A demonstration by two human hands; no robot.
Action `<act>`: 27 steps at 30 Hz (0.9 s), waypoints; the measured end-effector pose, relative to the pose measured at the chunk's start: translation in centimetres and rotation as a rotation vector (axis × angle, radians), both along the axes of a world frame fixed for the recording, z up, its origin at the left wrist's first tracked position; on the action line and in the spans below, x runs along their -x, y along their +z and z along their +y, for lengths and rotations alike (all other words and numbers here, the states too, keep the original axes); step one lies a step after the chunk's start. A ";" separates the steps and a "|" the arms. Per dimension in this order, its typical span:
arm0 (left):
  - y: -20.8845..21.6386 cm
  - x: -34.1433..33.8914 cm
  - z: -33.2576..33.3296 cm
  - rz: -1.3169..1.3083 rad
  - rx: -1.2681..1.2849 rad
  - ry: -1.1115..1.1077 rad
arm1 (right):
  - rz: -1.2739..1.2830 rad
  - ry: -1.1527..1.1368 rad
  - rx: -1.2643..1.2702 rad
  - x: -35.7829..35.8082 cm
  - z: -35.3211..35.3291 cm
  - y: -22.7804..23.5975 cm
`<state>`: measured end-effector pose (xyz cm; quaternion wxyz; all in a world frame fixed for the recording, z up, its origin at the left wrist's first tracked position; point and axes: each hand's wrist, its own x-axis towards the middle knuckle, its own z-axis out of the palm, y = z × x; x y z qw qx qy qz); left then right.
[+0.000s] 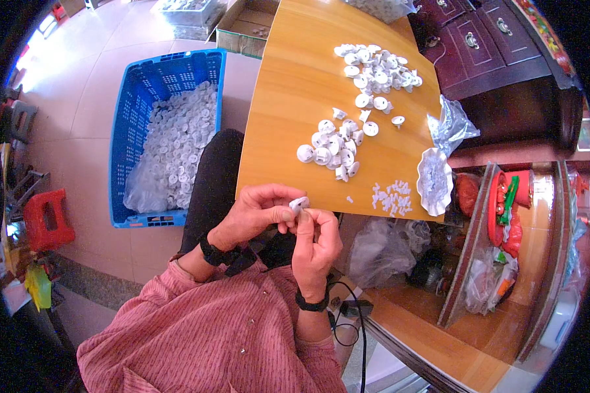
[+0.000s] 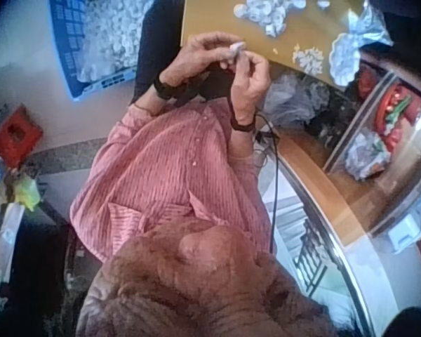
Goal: Assembling small white plastic components by inserting one piece into another and placing them on a table.
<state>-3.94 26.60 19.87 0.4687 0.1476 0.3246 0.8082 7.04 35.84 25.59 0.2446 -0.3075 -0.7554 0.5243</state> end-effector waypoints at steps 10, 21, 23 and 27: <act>-0.1 -0.1 -0.1 -0.082 -0.051 0.040 | 0.112 0.027 0.176 0.4 -0.4 0.3; 1.2 0.5 -1.2 0.000 -0.065 0.030 | 0.068 0.024 0.129 0.7 -0.5 0.0; 1.6 0.8 -1.6 -0.001 -0.026 0.064 | 0.067 0.009 0.127 1.0 -0.7 0.4; 2.1 2.4 -3.1 0.099 0.210 0.341 | 0.056 -0.020 0.116 1.3 -0.6 0.8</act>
